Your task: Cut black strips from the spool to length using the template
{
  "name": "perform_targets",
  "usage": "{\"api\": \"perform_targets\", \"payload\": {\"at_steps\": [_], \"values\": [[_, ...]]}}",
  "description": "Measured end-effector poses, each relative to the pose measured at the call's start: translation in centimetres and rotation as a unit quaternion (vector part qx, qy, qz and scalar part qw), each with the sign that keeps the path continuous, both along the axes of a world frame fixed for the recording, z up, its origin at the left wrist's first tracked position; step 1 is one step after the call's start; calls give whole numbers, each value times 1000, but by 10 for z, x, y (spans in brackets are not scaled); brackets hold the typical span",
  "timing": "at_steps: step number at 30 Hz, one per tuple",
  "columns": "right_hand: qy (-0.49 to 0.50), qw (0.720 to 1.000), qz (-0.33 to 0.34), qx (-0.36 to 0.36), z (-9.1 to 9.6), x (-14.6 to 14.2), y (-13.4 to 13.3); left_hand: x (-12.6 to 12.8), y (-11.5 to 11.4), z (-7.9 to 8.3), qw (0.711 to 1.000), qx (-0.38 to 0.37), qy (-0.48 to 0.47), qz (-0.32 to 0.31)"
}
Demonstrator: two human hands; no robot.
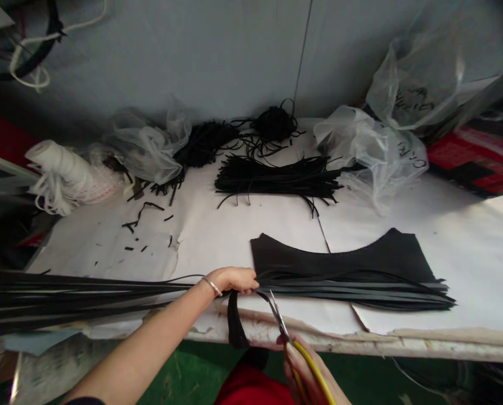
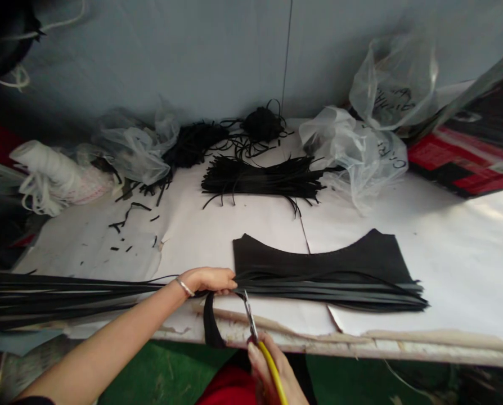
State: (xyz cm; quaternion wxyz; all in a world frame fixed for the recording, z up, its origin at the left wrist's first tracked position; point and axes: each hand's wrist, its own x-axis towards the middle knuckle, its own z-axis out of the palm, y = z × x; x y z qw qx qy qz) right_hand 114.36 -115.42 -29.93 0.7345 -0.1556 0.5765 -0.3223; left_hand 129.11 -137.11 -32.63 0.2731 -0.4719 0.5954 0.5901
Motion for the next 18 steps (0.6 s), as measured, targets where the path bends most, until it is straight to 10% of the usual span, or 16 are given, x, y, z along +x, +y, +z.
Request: {"api": "perform_targets", "payload": {"at_steps": [18], "values": [[24, 998, 52, -3, -4, 42, -53, 17, -19, -9, 971, 189, 108, 98]]}}
